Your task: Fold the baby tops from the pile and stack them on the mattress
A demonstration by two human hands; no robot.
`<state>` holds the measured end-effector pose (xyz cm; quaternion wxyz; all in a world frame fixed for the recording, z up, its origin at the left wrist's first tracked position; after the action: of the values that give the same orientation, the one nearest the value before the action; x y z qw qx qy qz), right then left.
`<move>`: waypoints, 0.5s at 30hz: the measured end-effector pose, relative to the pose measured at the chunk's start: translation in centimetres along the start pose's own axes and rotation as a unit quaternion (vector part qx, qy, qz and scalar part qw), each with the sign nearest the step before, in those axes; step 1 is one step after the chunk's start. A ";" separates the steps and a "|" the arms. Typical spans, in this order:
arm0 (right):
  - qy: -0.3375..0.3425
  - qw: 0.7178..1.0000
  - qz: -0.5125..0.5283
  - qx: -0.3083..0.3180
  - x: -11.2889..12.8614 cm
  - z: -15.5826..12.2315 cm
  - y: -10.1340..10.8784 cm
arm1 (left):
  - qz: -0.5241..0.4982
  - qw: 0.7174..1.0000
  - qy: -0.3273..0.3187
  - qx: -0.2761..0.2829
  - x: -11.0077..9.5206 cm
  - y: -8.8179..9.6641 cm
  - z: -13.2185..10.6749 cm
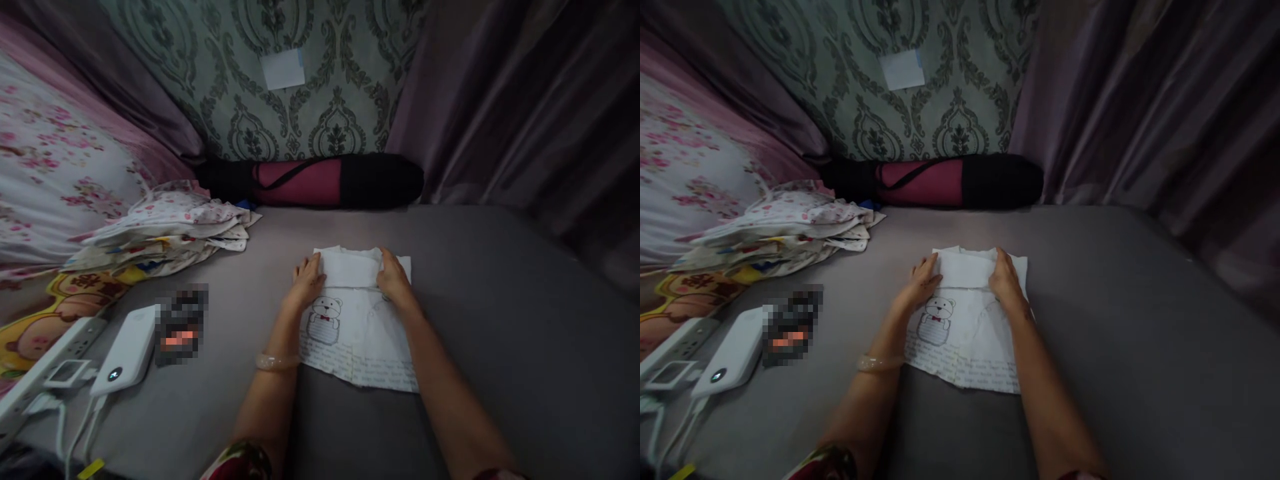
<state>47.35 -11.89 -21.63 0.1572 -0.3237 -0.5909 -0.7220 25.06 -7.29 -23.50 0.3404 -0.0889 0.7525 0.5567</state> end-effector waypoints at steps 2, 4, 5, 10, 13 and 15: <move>0.013 0.999 -0.043 0.003 0.4 -0.4 0.3 | -0.005 1.000 -0.001 0.000 -0.1 0.2 -0.1; 0.022 0.997 -0.080 -0.003 1.0 -0.8 0.6 | -0.021 1.000 -0.006 -0.013 -0.2 0.5 -0.1; 0.025 0.995 -0.100 -0.013 1.4 -1.0 0.8 | -0.032 0.999 -0.012 -0.028 -0.3 0.7 -0.1; 0.131 0.974 -0.185 -0.002 6.0 -1.9 -1.3 | -0.026 0.992 -0.068 -0.099 -1.6 1.1 0.2; 0.190 0.959 -0.202 0.060 8.0 -2.7 -4.3 | 0.037 0.992 -0.087 -0.081 -2.4 0.0 0.6; 0.194 0.953 -0.211 0.096 8.3 -3.0 -5.8 | 0.089 0.990 -0.089 -0.065 -2.7 -0.8 0.7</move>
<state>36.83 -12.01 -20.90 0.1434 -0.0285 -0.6703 -0.7276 27.79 -7.59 -22.57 0.3487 0.0070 0.6863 0.6382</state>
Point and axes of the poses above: each hand's wrist, its own z-axis towards the middle knuckle, its own y-axis out of the back of the hand, x = y × z, the point moved 7 cm from there along z, towards the middle knuckle, and after that the axes turned 6 degrees about x, right-handed, at the moved point
